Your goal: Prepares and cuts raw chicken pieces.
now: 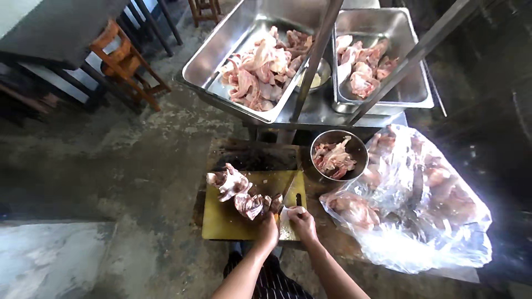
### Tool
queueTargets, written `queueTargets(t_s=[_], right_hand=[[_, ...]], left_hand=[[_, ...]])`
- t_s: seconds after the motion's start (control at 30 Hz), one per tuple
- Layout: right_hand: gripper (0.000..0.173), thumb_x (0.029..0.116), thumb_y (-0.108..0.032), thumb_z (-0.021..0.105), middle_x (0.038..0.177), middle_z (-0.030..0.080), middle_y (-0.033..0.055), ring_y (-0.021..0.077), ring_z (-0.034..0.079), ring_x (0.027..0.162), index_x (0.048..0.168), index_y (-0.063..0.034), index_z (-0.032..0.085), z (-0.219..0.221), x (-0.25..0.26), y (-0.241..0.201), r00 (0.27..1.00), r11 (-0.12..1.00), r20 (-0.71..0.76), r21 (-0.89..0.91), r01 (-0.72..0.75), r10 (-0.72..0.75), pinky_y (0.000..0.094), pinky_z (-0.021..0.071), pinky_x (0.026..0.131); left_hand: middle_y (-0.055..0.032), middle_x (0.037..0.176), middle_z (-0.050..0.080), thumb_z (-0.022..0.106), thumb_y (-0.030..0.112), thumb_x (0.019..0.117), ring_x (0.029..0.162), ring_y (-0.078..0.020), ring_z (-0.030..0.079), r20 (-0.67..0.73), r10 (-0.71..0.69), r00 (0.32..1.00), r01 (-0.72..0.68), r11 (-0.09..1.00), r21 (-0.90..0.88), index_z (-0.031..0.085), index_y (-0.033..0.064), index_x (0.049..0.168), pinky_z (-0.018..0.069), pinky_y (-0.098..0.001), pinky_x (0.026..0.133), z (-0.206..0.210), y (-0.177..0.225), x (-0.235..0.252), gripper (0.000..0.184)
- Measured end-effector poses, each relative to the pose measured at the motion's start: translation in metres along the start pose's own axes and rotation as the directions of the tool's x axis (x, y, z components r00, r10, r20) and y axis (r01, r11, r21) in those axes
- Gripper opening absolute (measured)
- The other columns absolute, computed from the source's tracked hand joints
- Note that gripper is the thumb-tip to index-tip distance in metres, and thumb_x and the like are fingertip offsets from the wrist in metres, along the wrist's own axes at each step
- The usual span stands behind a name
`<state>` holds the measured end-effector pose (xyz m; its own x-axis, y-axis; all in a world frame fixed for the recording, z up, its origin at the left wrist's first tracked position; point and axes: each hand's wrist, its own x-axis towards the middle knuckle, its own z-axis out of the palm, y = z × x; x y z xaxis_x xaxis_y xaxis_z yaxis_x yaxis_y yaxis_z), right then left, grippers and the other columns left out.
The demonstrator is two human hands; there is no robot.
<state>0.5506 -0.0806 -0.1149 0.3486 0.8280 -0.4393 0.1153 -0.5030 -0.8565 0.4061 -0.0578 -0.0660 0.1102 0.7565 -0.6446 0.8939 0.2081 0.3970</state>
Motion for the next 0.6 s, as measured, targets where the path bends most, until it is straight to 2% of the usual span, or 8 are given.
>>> queueTargets(t_s=[0.1,0.17,0.27,0.37,0.43,0.5,0.53,0.6], right_hand=[[0.012,0.0948,-0.014,0.072,0.099,0.076,0.0035,0.0164,0.072,0.091,0.106,-0.0114,0.075,0.001,0.000,0.008,0.999,0.995,-0.039,0.096,0.009,-0.006,0.0410,0.0611,0.083],[0.011,0.0957,-0.012,0.071,0.099,0.075,0.0064,0.0185,0.071,0.090,0.106,-0.0086,0.074,0.004,0.001,0.004,0.998,0.986,-0.063,0.168,-0.013,0.023,0.0419,0.0605,0.082],[0.013,0.0978,-0.009,0.068,0.101,0.074,0.0103,0.0196,0.071,0.089,0.109,-0.0033,0.072,0.009,0.001,-0.004,0.989,0.937,-0.101,0.343,-0.070,0.111,0.0405,0.0600,0.081],[0.018,0.1029,-0.011,0.059,0.095,0.069,0.0091,0.0165,0.067,0.079,0.119,-0.0024,0.061,0.004,0.005,-0.017,0.973,0.782,-0.123,0.619,-0.080,0.197,0.0354,0.0585,0.071],[0.012,0.1050,-0.016,0.052,0.084,0.064,0.0047,0.0129,0.063,0.067,0.113,-0.0073,0.057,-0.008,0.012,-0.031,0.964,0.635,-0.113,0.769,-0.069,0.242,0.0309,0.0562,0.060],[0.012,0.1036,-0.015,0.050,0.084,0.066,0.0072,0.0170,0.065,0.068,0.110,-0.0071,0.056,-0.020,0.022,-0.037,0.976,0.559,-0.052,0.825,-0.076,0.210,0.0362,0.0576,0.060],[0.013,0.1034,-0.014,0.049,0.084,0.066,0.0082,0.0185,0.066,0.070,0.111,-0.0060,0.055,-0.023,0.024,-0.038,0.984,0.585,-0.009,0.805,-0.100,0.180,0.0386,0.0581,0.062],[0.015,0.1020,-0.013,0.050,0.079,0.066,0.0113,0.0208,0.065,0.065,0.110,-0.0016,0.057,-0.022,0.024,-0.037,0.984,0.736,0.056,0.657,-0.165,0.170,0.0406,0.0566,0.058]], left_hand=[[-0.0208,0.123,0.069,0.049,0.029,0.1073,0.114,-0.0348,0.070,0.001,-0.006,1.000,0.006,1.000,0.000,0.046,0.0033,0.148,0.0569,-0.0524,0.099,0.014,-0.024,-0.016,0.048],[-0.0206,0.124,0.069,0.046,0.033,0.1084,0.114,-0.0367,0.070,0.064,-0.060,0.996,0.057,0.997,0.042,0.042,0.0064,0.153,0.0570,-0.0557,0.098,0.020,-0.049,-0.036,0.052],[-0.0196,0.117,0.072,0.043,0.041,0.1093,0.108,-0.0387,0.072,0.115,-0.122,0.986,0.109,0.987,0.115,0.044,0.0091,0.150,0.0576,-0.0598,0.092,0.021,-0.100,-0.070,0.051],[-0.0219,0.119,0.071,0.044,0.038,0.1096,0.110,-0.0400,0.071,0.158,-0.167,0.973,0.145,0.979,0.145,0.045,0.0060,0.147,0.0569,-0.0590,0.095,0.000,-0.117,-0.104,0.049],[-0.0228,0.122,0.070,0.046,0.036,0.1094,0.112,-0.0402,0.070,0.183,-0.180,0.967,0.153,0.977,0.150,0.045,0.0052,0.147,0.0562,-0.0589,0.096,-0.013,-0.119,-0.116,0.049],[-0.0224,0.121,0.070,0.049,0.036,0.1083,0.112,-0.0405,0.070,0.185,-0.172,0.968,0.147,0.979,0.141,0.047,0.0069,0.146,0.0564,-0.0596,0.095,-0.024,-0.119,-0.121,0.048],[-0.0218,0.119,0.070,0.050,0.037,0.1078,0.111,-0.0400,0.070,0.175,-0.163,0.971,0.140,0.981,0.136,0.047,0.0079,0.146,0.0567,-0.0593,0.094,-0.031,-0.118,-0.124,0.048],[-0.0211,0.116,0.071,0.051,0.039,0.1078,0.109,-0.0384,0.071,0.136,-0.128,0.982,0.117,0.989,0.086,0.047,0.0077,0.145,0.0568,-0.0575,0.094,-0.043,-0.112,-0.135,0.049]])
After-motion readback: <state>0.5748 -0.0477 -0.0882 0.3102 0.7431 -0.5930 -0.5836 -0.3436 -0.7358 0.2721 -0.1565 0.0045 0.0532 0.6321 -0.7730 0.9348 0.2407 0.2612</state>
